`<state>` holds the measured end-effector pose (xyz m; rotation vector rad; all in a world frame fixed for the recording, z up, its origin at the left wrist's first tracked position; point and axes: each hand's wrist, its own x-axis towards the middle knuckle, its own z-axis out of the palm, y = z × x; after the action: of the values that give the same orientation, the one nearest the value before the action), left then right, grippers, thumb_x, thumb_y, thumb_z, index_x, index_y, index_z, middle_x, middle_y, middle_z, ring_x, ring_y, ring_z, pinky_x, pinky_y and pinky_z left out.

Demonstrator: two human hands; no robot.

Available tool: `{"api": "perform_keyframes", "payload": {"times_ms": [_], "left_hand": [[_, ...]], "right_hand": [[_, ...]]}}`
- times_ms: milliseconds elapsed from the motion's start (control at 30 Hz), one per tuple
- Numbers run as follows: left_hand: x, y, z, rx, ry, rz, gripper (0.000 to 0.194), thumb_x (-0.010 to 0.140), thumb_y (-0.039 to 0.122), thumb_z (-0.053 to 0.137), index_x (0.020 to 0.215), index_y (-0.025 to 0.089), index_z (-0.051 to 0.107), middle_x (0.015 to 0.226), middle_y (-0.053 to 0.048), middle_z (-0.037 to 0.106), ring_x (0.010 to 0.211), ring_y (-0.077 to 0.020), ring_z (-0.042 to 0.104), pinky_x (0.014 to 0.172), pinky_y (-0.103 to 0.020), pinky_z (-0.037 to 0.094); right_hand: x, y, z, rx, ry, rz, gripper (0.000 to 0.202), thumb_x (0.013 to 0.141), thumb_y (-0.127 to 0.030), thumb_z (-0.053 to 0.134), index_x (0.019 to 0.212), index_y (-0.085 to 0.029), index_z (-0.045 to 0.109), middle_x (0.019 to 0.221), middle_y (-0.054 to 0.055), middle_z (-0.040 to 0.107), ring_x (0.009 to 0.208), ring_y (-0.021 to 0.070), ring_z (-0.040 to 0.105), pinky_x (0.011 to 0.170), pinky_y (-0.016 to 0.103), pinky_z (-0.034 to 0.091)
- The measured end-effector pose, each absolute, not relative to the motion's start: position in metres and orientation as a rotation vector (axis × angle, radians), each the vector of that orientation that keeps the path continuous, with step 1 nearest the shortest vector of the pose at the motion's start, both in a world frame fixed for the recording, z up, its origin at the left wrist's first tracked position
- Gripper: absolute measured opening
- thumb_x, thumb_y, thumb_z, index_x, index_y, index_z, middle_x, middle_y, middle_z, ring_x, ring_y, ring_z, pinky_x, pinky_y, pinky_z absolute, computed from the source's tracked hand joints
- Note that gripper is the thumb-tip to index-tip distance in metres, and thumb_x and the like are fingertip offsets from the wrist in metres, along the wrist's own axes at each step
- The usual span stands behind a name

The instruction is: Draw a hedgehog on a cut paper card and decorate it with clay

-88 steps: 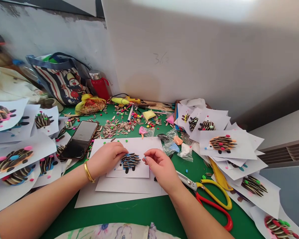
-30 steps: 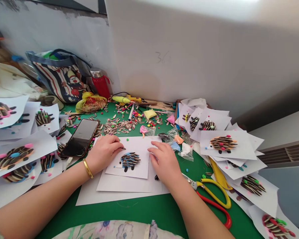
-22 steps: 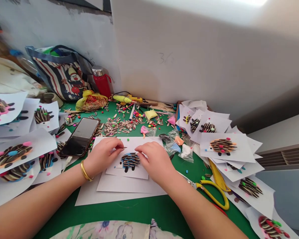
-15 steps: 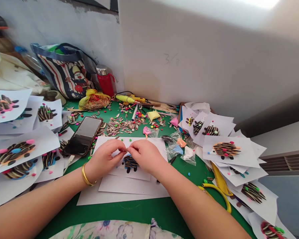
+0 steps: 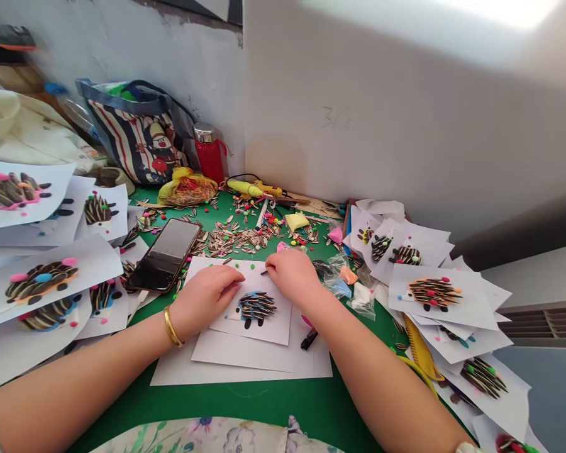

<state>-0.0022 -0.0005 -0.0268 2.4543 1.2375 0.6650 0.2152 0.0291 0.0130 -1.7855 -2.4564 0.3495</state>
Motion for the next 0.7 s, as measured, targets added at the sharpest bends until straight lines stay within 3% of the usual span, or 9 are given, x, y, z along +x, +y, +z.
{"api": "perform_keyframes", "payload": {"times_ms": [133,700], "left_hand": [[-0.002,0.001,-0.028,2.467,1.261,0.626,0.014,0.093,0.018,0.053,0.097,0.019,0.067,0.097,-0.005,0.073,0.092,-0.0219,0.065,0.083,-0.038,0.050],[-0.002,0.002,-0.030,2.395,1.286,0.650,0.016,0.092,0.016,0.053,0.096,0.018,0.069,0.095,-0.006,0.073,0.092,-0.0214,0.067,0.085,-0.036,0.051]], "right_hand": [[0.206,0.052,0.013,-1.731,-2.506,0.175,0.024,0.094,-0.024,0.054,0.094,-0.024,0.077,0.096,0.006,0.072,0.095,0.0219,0.061,0.083,0.031,0.042],[0.148,0.109,0.004,-1.531,-2.754,0.037,0.019,0.095,-0.024,0.053,0.103,-0.020,0.070,0.105,0.011,0.069,0.103,0.0263,0.057,0.084,0.033,0.045]]}}
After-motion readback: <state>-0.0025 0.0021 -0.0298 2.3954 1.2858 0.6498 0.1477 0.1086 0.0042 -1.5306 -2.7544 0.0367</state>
